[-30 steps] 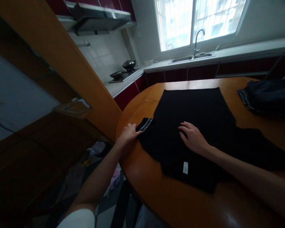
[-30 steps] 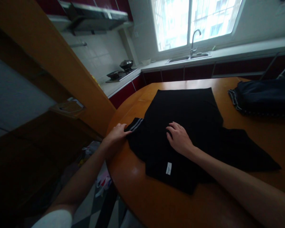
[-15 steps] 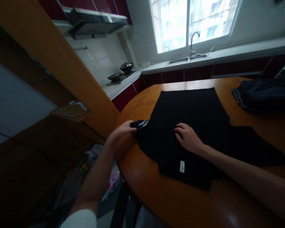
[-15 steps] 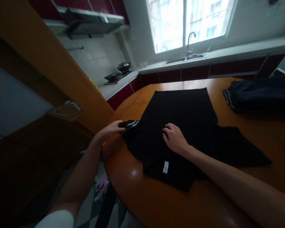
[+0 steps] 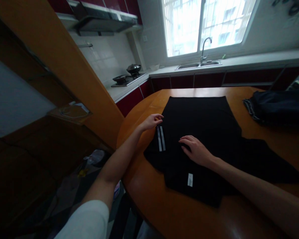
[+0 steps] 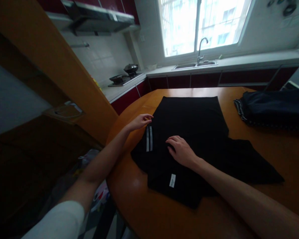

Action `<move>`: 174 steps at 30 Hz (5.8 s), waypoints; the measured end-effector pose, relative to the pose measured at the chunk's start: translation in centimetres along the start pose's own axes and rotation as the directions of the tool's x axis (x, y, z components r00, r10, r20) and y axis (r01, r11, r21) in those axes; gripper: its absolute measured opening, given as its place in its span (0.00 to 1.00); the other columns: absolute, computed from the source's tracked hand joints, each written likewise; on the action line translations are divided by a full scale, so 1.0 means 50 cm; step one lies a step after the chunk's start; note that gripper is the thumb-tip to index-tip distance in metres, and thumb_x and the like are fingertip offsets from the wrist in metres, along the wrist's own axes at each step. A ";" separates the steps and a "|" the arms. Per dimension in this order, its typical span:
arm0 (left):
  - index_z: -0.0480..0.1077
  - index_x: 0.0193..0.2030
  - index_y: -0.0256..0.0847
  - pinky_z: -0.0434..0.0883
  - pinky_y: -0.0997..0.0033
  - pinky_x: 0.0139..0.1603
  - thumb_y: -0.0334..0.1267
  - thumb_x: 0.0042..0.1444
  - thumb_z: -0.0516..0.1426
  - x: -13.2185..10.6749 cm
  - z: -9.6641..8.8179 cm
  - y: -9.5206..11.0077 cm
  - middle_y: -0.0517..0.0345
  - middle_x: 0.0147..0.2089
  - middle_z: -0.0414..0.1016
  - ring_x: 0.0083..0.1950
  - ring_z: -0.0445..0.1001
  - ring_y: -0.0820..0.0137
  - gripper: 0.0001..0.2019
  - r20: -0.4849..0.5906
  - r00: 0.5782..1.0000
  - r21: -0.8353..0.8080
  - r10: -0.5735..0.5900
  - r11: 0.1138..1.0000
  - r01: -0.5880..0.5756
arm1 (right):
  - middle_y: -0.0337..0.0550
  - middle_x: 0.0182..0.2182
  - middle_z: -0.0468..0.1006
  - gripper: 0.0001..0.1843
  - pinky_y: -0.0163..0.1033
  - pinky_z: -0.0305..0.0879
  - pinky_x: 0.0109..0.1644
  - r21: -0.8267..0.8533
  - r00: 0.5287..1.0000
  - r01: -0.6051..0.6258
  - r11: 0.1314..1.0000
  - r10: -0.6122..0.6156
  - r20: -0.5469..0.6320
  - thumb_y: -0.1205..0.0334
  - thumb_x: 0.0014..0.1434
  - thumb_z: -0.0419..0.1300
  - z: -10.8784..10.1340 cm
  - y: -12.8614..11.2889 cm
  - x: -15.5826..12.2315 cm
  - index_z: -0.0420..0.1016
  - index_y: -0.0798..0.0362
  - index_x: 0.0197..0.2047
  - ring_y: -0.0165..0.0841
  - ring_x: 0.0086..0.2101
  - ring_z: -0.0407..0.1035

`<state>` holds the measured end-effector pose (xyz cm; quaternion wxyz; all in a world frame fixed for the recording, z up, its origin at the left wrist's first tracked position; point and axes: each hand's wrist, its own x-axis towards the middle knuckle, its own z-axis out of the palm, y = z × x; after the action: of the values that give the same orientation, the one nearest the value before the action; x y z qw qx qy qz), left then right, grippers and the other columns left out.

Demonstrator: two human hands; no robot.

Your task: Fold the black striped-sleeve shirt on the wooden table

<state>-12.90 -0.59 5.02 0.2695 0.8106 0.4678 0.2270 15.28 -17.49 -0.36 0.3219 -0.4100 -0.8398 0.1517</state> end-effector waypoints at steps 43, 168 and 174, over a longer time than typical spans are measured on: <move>0.78 0.32 0.41 0.65 0.60 0.58 0.52 0.60 0.62 -0.001 0.019 -0.109 0.52 0.56 0.74 0.56 0.71 0.62 0.16 0.071 0.988 0.175 0.137 0.973 -0.147 | 0.48 0.49 0.78 0.12 0.46 0.76 0.52 -0.022 0.985 0.162 0.987 -0.163 -0.055 0.71 0.64 0.55 -0.010 -0.064 0.084 0.78 0.49 0.42 0.38 0.47 0.76; 0.76 0.55 0.43 0.70 0.68 0.57 0.43 0.72 0.47 -0.272 0.011 0.160 0.52 0.53 0.80 0.53 0.78 0.66 0.18 -0.050 0.990 0.330 0.129 0.938 -0.106 | 0.51 0.71 0.60 0.26 0.58 0.48 0.73 -0.168 0.984 -0.006 0.986 0.036 0.176 0.60 0.69 0.50 0.057 0.014 0.129 0.69 0.52 0.68 0.45 0.71 0.50; 0.53 0.75 0.37 0.48 0.45 0.75 0.47 0.73 0.42 -0.131 0.105 0.054 0.42 0.78 0.48 0.79 0.45 0.57 0.28 0.169 0.986 0.497 -0.011 0.864 -0.076 | 0.52 0.70 0.61 0.26 0.57 0.50 0.72 -0.219 0.986 0.003 0.976 0.033 0.161 0.59 0.70 0.49 0.057 0.011 0.125 0.68 0.52 0.68 0.44 0.70 0.52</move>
<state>-10.95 -8.67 2.08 0.0836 0.8766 0.4727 0.0337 10.85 -12.21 -0.19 0.2039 -0.4353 -0.8718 0.0939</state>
